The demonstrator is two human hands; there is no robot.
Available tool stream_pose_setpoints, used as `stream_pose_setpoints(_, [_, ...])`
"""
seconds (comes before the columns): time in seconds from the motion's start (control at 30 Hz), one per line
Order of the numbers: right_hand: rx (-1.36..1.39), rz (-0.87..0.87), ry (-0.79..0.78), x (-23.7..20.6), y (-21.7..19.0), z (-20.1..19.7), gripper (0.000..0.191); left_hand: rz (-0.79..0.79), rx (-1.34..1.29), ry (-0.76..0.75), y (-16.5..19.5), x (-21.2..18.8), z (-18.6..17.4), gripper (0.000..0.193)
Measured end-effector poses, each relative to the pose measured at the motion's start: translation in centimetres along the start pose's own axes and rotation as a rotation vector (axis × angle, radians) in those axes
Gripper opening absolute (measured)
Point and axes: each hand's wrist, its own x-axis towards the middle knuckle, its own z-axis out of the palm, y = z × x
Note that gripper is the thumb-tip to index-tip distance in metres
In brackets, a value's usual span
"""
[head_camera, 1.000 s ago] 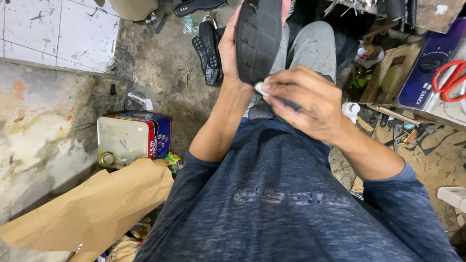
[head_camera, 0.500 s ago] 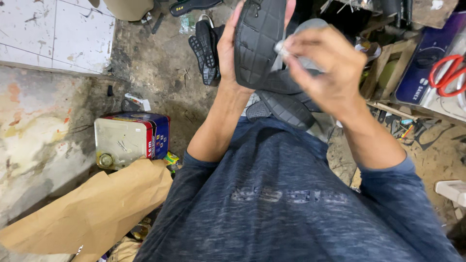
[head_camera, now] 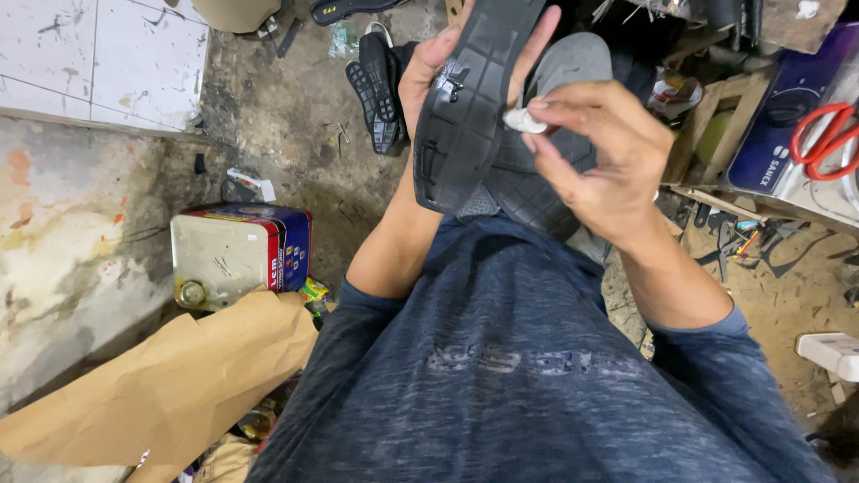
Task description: The person applies glue to the soles of several black slip-on shoes using a small white applicator. They hold each shoe in one hand and rub the applicator over the sole, then place the shoe down and pick up the next one.
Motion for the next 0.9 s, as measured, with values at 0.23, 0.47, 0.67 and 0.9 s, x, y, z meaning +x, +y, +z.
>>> stream_pose_setpoints(0.23, [-0.037,-0.218,-0.206,-1.6,-1.2,1.7,0.020,-0.054,-0.084,-0.042,1.0,1.0,-1.4,0.047])
stream_pose_setpoints(0.47, [-0.150,-0.175,-0.083,0.8,0.4,0.0,0.018,-0.135,0.396,-0.375,2.6,0.7,-3.9,0.050])
stream_pose_setpoints(0.67, [-0.102,-0.201,-0.186,0.6,-0.2,0.1,0.019,-0.166,0.406,-0.311,3.4,0.2,-3.8,0.056])
stream_pose_setpoints(0.9, [-0.223,-0.174,-0.049,2.5,0.4,-1.3,0.018,-0.190,0.446,-0.267,2.1,-1.2,-2.0,0.066])
